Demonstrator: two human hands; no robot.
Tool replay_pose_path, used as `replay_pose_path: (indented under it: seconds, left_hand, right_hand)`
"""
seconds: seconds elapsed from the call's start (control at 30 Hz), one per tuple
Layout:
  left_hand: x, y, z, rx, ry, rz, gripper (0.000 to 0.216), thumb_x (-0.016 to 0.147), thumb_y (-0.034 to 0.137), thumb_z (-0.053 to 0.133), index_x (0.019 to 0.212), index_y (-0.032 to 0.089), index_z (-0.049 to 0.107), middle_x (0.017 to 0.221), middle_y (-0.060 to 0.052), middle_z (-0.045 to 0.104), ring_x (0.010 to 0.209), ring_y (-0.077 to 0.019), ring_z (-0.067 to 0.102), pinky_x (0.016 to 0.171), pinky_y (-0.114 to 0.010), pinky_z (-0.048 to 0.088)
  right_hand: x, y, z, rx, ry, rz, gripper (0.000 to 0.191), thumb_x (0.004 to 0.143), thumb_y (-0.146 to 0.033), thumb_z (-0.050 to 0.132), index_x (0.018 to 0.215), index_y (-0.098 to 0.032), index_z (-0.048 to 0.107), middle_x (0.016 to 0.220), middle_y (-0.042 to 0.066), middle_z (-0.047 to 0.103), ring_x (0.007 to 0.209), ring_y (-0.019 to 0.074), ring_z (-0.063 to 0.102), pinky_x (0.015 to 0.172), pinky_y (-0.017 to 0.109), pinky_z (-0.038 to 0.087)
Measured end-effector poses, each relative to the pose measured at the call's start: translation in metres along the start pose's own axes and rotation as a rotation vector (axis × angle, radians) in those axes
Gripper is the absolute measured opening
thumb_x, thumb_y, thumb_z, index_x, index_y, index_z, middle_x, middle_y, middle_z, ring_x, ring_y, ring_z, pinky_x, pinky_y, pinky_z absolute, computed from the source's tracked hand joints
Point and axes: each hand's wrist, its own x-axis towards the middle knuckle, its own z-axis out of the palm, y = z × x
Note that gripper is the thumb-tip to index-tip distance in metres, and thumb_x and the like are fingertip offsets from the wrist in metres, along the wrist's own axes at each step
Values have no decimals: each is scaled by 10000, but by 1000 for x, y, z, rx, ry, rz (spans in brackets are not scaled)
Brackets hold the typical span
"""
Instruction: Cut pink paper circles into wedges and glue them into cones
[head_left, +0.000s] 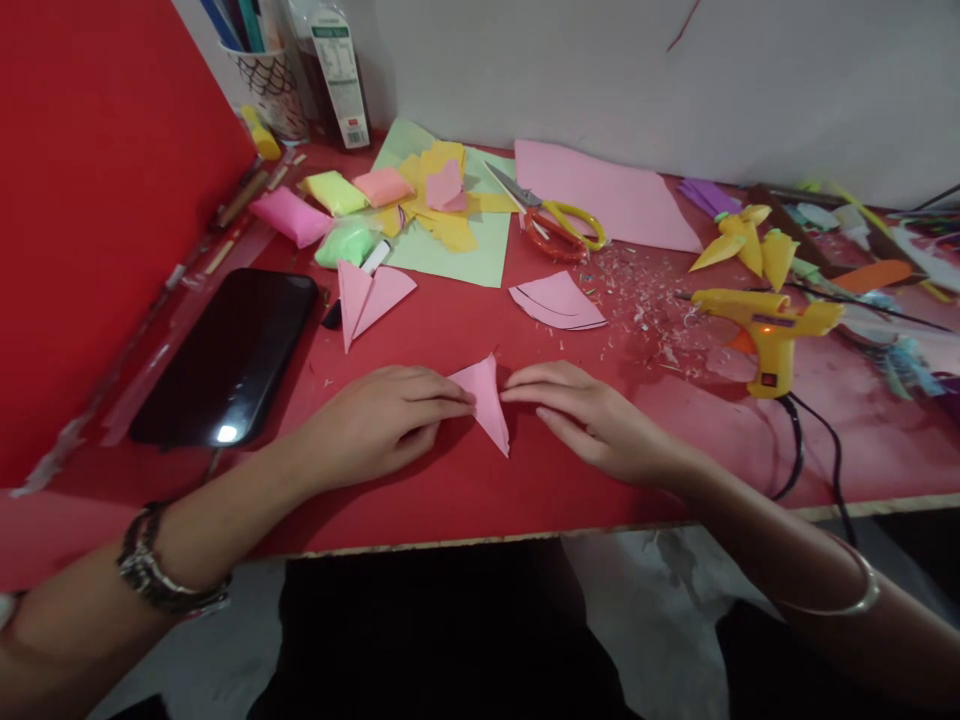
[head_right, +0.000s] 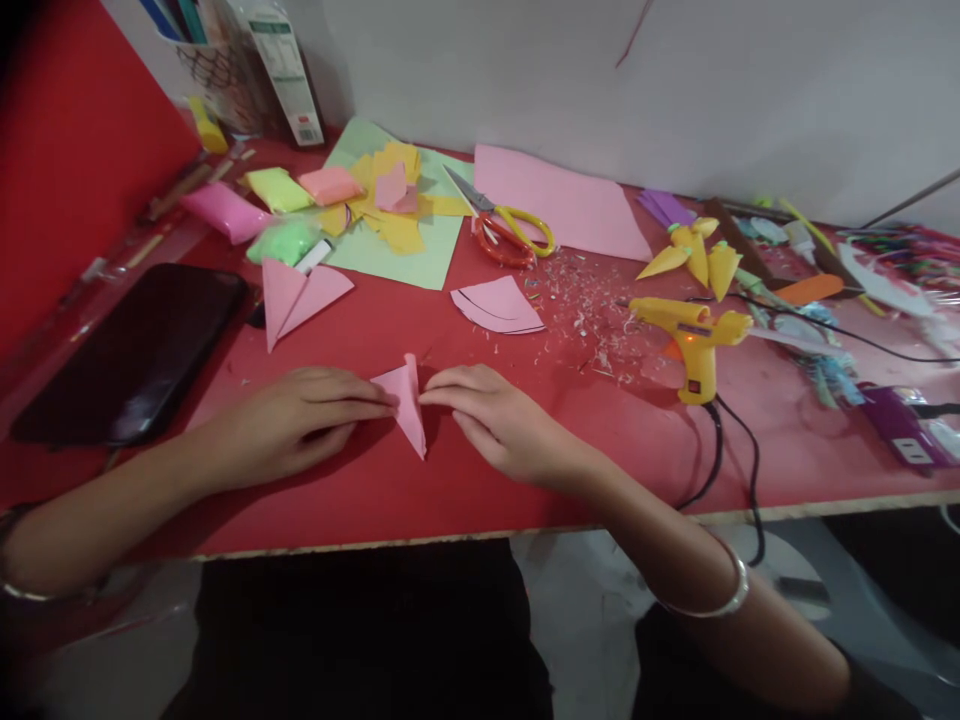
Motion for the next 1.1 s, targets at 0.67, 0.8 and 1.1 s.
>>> replay_pose_path:
  seconds: [0.67,0.8,1.1]
  left_hand:
    - [-3,-2,1,155,66,82,322,810,135,352,899,175,659,917,-47,687,783,-160,627,702,-283,506]
    - [-2,-1,0,199,40,60,324,807,129,349,938,177,642,894,-53,685,780,-157,620,713,-279,501]
    - [-2,1,1,254,14,28,340,808,120,340,974,197,627,886,-49,682,799,-158,617,729,-281,493]
  right_hand:
    - [9,8,12,-292,-45,-176,323,894,-165,346,1120,-140,576,1141,95,597,997,204,530,856,400,436]
    - [11,6,12,-349,-48,-213,313,898,-179,357,1119,-148,576,1123,88,606,992,201,519,848,393,436]
    - [13,7,8,-261,-64,-238,318,897,-186,355,1116,-139,580,1113,78,609,1008,199,487,886,387,406]
